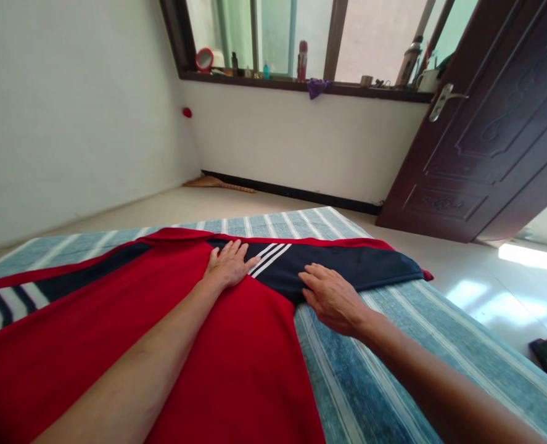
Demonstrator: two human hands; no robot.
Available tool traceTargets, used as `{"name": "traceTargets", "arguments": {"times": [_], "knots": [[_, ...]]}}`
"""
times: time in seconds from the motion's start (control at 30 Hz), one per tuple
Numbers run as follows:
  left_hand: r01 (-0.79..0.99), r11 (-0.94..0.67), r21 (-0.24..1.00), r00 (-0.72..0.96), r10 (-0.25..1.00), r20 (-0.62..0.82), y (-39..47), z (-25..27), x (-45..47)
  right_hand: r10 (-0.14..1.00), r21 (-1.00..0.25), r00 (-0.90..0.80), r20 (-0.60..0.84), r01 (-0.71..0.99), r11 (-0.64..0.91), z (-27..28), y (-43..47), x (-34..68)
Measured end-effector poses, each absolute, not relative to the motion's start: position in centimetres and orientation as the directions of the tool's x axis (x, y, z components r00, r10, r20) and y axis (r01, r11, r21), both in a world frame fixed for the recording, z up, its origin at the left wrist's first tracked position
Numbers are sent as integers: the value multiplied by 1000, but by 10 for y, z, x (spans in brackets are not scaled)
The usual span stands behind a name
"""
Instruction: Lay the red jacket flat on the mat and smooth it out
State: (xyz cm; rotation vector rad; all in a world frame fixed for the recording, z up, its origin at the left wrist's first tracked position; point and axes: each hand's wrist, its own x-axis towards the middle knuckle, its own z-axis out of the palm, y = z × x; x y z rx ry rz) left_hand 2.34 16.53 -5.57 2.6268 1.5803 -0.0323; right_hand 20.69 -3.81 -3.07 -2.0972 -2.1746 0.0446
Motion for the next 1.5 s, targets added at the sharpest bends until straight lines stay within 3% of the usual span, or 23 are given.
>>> {"name": "traceTargets", "arguments": {"times": [0.13,0.4,0.53,0.77,1.03,1.17,1.3,1.5], "knots": [[885,-464,47,466,882,-65,166,-56,23,994,-206,109,-22,972,-111,-58,-15,214],[879,-474,50,477,878,-50,167,-58,24,934,-190,353,-57,915,-357,-76,-13,243],[858,-511,54,510,860,29,166,-61,22,941,-141,338,-11,931,-336,-79,-12,238],[842,-539,16,534,838,110,127,-46,19,943,-161,332,15,932,-326,-82,-12,237],[679,-721,140,734,671,-104,-6,-50,19,939,-176,343,-40,922,-344,-79,-11,239],[685,-710,164,728,674,-123,-25,-57,21,934,-190,352,-52,915,-356,-67,-16,234],[708,-690,155,706,697,-123,-31,-51,23,922,-193,387,29,907,-375,-57,-37,205],[677,-715,176,736,666,-124,-81,-37,0,964,-225,241,112,951,-211,-58,-109,155]]}}
